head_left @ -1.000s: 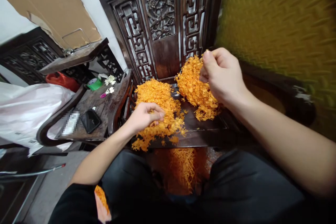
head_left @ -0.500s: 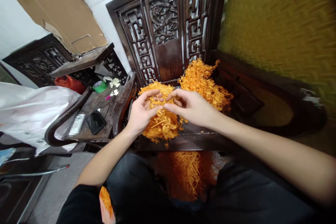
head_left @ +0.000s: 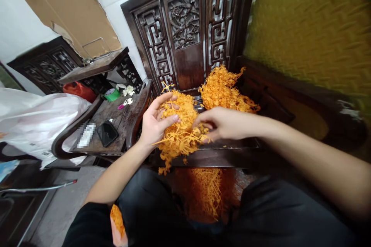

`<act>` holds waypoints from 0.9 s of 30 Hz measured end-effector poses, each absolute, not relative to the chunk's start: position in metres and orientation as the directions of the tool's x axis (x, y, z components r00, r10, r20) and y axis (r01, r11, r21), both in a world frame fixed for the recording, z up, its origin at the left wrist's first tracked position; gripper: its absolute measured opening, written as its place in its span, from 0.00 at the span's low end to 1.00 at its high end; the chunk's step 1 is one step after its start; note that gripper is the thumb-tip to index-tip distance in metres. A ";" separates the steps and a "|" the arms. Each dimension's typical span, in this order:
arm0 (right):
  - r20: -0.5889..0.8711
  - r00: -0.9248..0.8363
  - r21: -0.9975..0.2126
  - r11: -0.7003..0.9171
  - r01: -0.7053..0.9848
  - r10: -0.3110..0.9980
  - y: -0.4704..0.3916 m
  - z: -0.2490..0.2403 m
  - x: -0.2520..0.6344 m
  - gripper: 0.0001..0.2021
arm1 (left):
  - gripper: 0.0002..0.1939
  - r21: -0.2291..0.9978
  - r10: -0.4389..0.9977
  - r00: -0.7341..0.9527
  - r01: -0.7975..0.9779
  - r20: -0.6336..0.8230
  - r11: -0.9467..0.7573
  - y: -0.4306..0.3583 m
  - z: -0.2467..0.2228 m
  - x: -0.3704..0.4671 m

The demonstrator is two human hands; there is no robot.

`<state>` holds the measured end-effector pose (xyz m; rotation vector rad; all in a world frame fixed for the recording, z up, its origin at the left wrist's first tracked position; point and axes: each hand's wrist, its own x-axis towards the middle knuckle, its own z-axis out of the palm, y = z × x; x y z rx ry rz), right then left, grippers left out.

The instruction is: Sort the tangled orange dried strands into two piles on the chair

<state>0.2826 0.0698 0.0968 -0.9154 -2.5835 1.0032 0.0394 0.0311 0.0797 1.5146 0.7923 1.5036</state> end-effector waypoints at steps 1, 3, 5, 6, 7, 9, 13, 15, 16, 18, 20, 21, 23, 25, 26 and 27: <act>0.062 -0.741 -0.741 0.528 0.415 0.669 0.071 0.102 0.288 0.13 | 0.31 0.889 0.886 0.097 -0.115 0.454 -0.443 0.031 0.080 0.039; 0.237 -0.573 -0.843 0.460 0.281 0.784 0.072 0.110 0.293 0.18 | 0.31 0.895 0.885 0.140 -0.108 0.445 -0.433 0.029 0.079 0.039; 0.349 -0.425 -0.865 0.461 0.196 0.835 0.068 0.113 0.290 0.22 | 0.32 0.897 0.878 0.182 -0.106 0.442 -0.430 0.028 0.080 0.039; 0.372 -0.414 -0.859 0.477 0.185 0.831 0.066 0.112 0.285 0.22 | 0.33 0.897 0.875 0.197 -0.107 0.443 -0.430 0.027 0.080 0.040; 0.381 -0.442 -0.848 0.497 0.183 0.812 0.063 0.110 0.280 0.22 | 0.34 0.896 0.872 0.207 -0.110 0.445 -0.431 0.026 0.081 0.041; 0.396 -0.507 -0.817 0.546 0.187 0.766 0.059 0.104 0.268 0.18 | 0.34 0.897 0.872 0.214 -0.120 0.441 -0.424 0.026 0.082 0.044; 0.532 -0.417 -0.732 0.647 0.210 0.737 0.062 0.096 0.259 0.16 | 0.30 0.909 0.892 0.178 -0.116 0.417 -0.401 0.028 0.084 0.051; 0.548 -0.306 -0.761 0.616 0.205 0.779 0.071 0.094 0.264 0.16 | 0.30 0.914 0.902 0.150 -0.081 0.405 -0.397 0.031 0.085 0.050; 0.534 -0.217 -0.805 0.570 0.164 0.817 0.078 0.093 0.269 0.15 | 0.31 0.915 0.905 0.135 -0.057 0.403 -0.399 0.032 0.085 0.048; 0.440 -0.006 -0.898 0.440 -0.012 0.898 0.093 0.091 0.280 0.13 | 0.31 0.909 0.905 0.099 -0.013 0.415 -0.416 0.035 0.086 0.041; 0.299 0.108 -0.928 0.315 -0.196 0.948 0.103 0.090 0.291 0.11 | 0.31 0.904 0.902 0.076 0.027 0.425 -0.428 0.037 0.088 0.034; 0.258 0.092 -0.938 0.272 -0.215 0.962 0.105 0.090 0.294 0.08 | 0.32 0.906 0.905 0.081 0.041 0.417 -0.421 0.038 0.089 0.032; 0.234 -0.036 -0.967 0.229 -0.114 0.972 0.099 0.092 0.294 0.04 | 0.32 0.922 0.919 0.125 0.055 0.374 -0.383 0.037 0.090 0.031; 0.239 -0.185 -0.962 0.258 0.084 0.953 0.083 0.096 0.288 0.07 | 0.32 0.941 0.931 0.178 0.059 0.319 -0.334 0.036 0.089 0.035; 0.271 -0.240 -0.934 0.316 0.170 0.932 0.073 0.099 0.284 0.08 | 0.32 0.947 0.934 0.197 0.060 0.299 -0.316 0.035 0.089 0.038; 0.326 -0.285 -0.887 0.396 0.238 0.901 0.064 0.102 0.279 0.10 | 0.32 0.949 0.934 0.212 0.064 0.288 -0.308 0.035 0.088 0.042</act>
